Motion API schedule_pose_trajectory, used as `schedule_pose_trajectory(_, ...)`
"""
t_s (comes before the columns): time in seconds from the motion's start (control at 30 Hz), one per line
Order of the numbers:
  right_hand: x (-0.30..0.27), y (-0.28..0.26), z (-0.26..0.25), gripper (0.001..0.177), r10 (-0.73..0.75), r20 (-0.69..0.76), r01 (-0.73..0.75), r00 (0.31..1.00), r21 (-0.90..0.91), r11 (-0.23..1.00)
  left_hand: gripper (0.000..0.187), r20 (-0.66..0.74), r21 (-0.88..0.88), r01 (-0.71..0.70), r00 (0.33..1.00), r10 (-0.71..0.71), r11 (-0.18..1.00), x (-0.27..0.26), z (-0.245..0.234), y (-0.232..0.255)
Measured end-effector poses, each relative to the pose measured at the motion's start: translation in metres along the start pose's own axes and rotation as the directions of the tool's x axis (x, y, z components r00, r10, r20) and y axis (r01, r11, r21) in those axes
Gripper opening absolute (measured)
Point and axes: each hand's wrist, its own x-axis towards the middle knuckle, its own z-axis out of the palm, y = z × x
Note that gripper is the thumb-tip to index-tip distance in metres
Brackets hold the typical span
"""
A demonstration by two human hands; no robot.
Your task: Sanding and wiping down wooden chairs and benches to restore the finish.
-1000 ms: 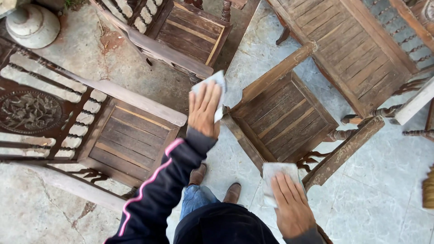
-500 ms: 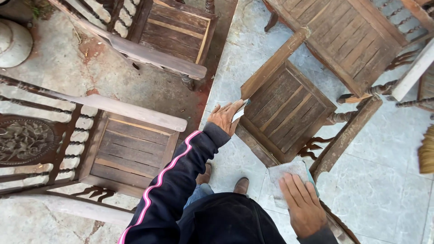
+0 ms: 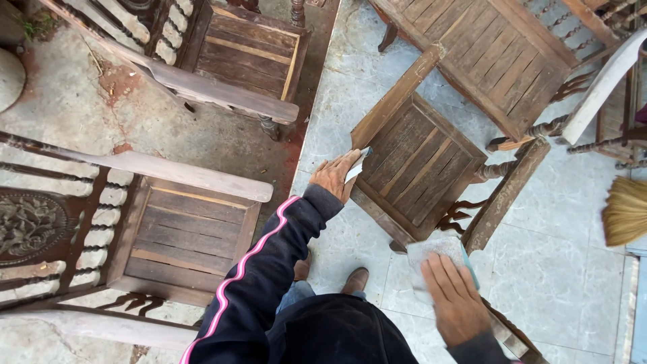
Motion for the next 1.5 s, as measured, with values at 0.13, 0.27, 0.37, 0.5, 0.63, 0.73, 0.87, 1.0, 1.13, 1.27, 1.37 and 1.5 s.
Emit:
schedule_pose_trajectory(0.13, 0.076, -0.035, 0.021, 0.058, 0.015, -0.126, -0.012, 0.992, 0.025, 1.000, 0.052, 0.011, -0.010, -0.013, 1.000, 0.013, 1.000, 0.001, 0.002, -0.004)
schedule_pose_trajectory(0.27, 0.059, -0.033, 0.009, 0.060, 0.022, -0.066, -0.023, 0.998, -0.011, 1.000, 0.050, 0.008, -0.010, -0.032, 0.999, 0.032, 0.999, -0.003, -0.001, -0.008)
schedule_pose_trajectory(0.37, 0.009, -0.017, -0.018, 0.056, 0.024, -0.063, -0.026, 0.998, -0.037, 0.999, 0.050, -0.013, 0.050, -0.048, 0.999, 0.048, 0.998, -0.001, 0.001, -0.005)
schedule_pose_trajectory(0.5, 0.011, -0.021, 0.008, 0.056, 0.075, -0.009, -0.075, 0.997, -0.052, 0.996, 0.050, -0.026, 0.024, -0.027, 0.999, 0.028, 0.999, -0.004, -0.002, -0.003)
schedule_pose_trajectory(0.63, 0.068, -0.042, 0.024, 0.058, 0.076, -0.089, -0.075, 0.993, 0.021, 0.997, 0.049, -0.035, -0.019, -0.064, 0.997, 0.063, 0.998, -0.003, -0.002, -0.005)
schedule_pose_trajectory(0.73, 0.035, -0.024, 0.008, 0.057, 0.054, -0.105, -0.059, 0.993, -0.046, 0.997, 0.049, 0.000, 0.020, -0.014, 1.000, 0.014, 1.000, -0.001, -0.014, 0.003)
schedule_pose_trajectory(0.87, -0.008, -0.012, -0.016, 0.059, 0.099, -0.050, -0.101, 0.994, -0.023, 0.995, 0.050, -0.039, -0.007, -0.035, 0.999, 0.035, 0.999, 0.000, -0.002, -0.001)
schedule_pose_trajectory(1.0, 0.047, -0.027, 0.016, 0.058, 0.126, -0.062, -0.125, 0.990, 0.021, 0.992, 0.052, -0.011, 0.029, -0.012, 1.000, 0.012, 0.999, 0.001, -0.003, -0.003)
schedule_pose_trajectory(1.13, 0.048, -0.025, 0.001, 0.058, 0.097, -0.078, -0.099, 0.992, -0.020, 0.995, 0.052, 0.034, 0.093, -0.027, 0.999, 0.024, 0.995, -0.002, -0.017, 0.005)
schedule_pose_trajectory(1.27, -0.017, -0.010, -0.023, 0.060, 0.116, -0.030, -0.118, 0.993, -0.067, 0.991, 0.054, 0.033, 0.085, 0.017, 0.999, -0.020, 0.996, -0.002, -0.001, -0.004)
schedule_pose_trajectory(1.37, 0.001, -0.018, 0.002, 0.059, 0.149, -0.030, -0.151, 0.988, -0.095, 0.984, 0.056, 0.001, 0.122, -0.005, 1.000, 0.005, 0.992, 0.000, 0.001, -0.008)
schedule_pose_trajectory(1.5, 0.056, -0.031, 0.027, 0.058, 0.166, -0.162, -0.160, 0.973, 0.045, 0.986, 0.062, -0.017, 0.183, -0.005, 1.000, 0.008, 0.983, -0.004, -0.005, 0.000)
